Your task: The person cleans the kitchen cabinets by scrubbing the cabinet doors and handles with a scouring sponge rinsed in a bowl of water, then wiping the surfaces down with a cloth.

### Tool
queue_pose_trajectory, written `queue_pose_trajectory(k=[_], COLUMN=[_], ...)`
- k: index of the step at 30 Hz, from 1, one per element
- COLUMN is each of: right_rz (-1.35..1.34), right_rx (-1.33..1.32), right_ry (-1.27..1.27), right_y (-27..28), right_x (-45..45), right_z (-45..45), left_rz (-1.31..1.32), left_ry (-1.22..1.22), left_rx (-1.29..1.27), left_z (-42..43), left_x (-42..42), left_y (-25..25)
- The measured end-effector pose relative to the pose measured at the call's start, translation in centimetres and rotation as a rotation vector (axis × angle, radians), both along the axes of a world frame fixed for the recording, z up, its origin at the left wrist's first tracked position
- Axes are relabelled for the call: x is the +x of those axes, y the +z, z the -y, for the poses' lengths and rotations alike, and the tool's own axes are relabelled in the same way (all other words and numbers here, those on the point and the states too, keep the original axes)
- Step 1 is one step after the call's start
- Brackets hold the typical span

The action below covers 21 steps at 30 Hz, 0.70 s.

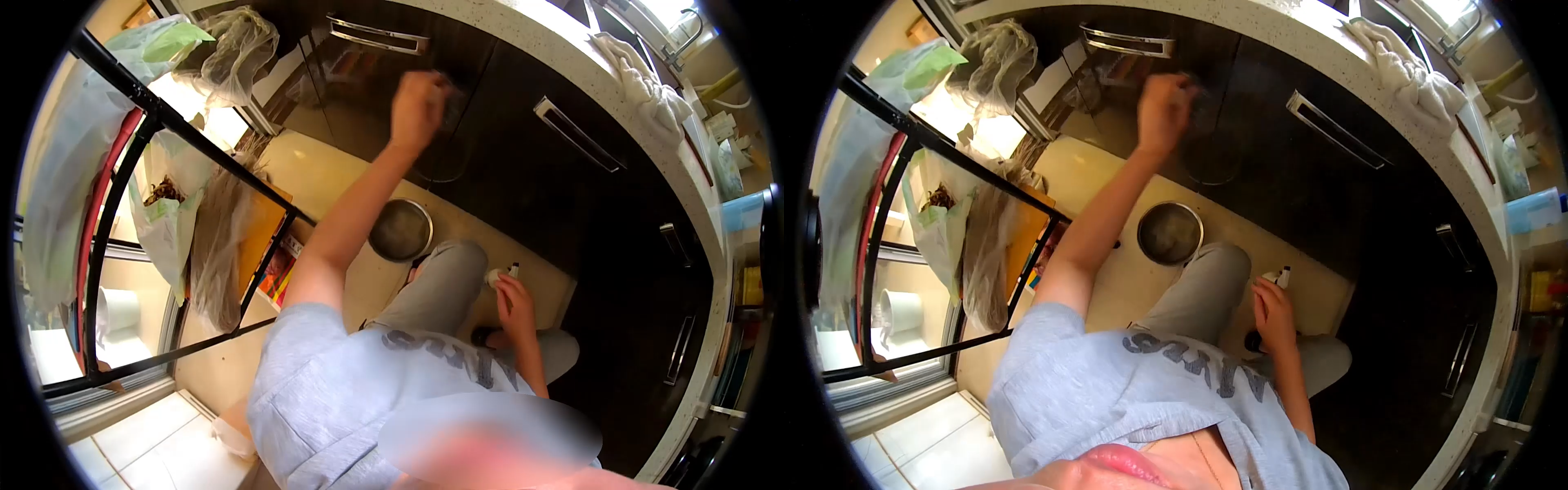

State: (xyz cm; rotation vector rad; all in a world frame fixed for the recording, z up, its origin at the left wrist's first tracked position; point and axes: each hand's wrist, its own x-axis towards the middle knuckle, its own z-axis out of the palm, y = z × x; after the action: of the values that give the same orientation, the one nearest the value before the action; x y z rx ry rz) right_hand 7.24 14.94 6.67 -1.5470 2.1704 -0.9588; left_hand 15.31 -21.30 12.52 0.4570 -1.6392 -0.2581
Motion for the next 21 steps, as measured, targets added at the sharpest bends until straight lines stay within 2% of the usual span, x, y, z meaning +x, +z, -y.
queue_pose_trajectory(k=[1, 2, 4, 7, 9, 10, 11, 12, 14, 16, 18, 21], right_rz=[0.008, 0.019, -0.025, -0.053, -0.031, -0.011, 0.008, 0.015, 0.015, 0.033, 0.021, -0.039], right_rx=[0.016, 0.036, 0.064, 0.065, 0.072, 0.089, 0.107, 0.101, 0.087, 0.075, 0.064, 0.09], right_ry=[-0.019, -0.038, -0.026, -0.035, -0.038, -0.032, -0.025, 0.007, 0.075, 0.041, -0.002, -0.047], right_y=[0.0, 0.0, -0.7, -1.3, -1.9, -2.3, -2.5, -2.2, -1.3, -0.8, -1.0, -2.6], right_x=[-0.1, -0.2, -0.9, -1.2, -0.8, -0.5, -0.1, 0.3, 0.5, 0.1, -0.4, -1.7], right_z=[-0.5, -1.0, -1.7, -1.8, -1.4, -1.3, -1.2, -0.8, 0.2, 0.2, 0.0, -2.1], left_rz=[-0.081, -0.134, -0.456, -0.209, -0.168, -0.288, -0.004, -0.119, -0.192, 0.09, -0.175, -0.129], left_ry=[0.129, 0.269, 0.513, 0.308, 0.214, 0.255, 0.381, 0.233, 0.146, 0.259, 0.364, 0.537], left_rx=[-0.092, 0.051, 0.124, 0.384, 0.385, 0.414, 0.185, 0.028, -0.028, 0.272, 0.2, 0.343], left_z=[1.5, 3.2, 8.9, 11.3, 9.2, 6.1, 4.7, 3.3, 2.9, 8.0, 12.1, 16.6], left_x=[1.2, 2.4, 4.0, 5.8, 3.3, 1.1, 0.4, -0.8, -1.1, 1.3, 4.6, 5.6], left_y=[1.9, 3.2, 5.9, 9.1, 9.7, 9.9, 9.0, 8.4, 8.0, 6.9, 7.7, 7.1])
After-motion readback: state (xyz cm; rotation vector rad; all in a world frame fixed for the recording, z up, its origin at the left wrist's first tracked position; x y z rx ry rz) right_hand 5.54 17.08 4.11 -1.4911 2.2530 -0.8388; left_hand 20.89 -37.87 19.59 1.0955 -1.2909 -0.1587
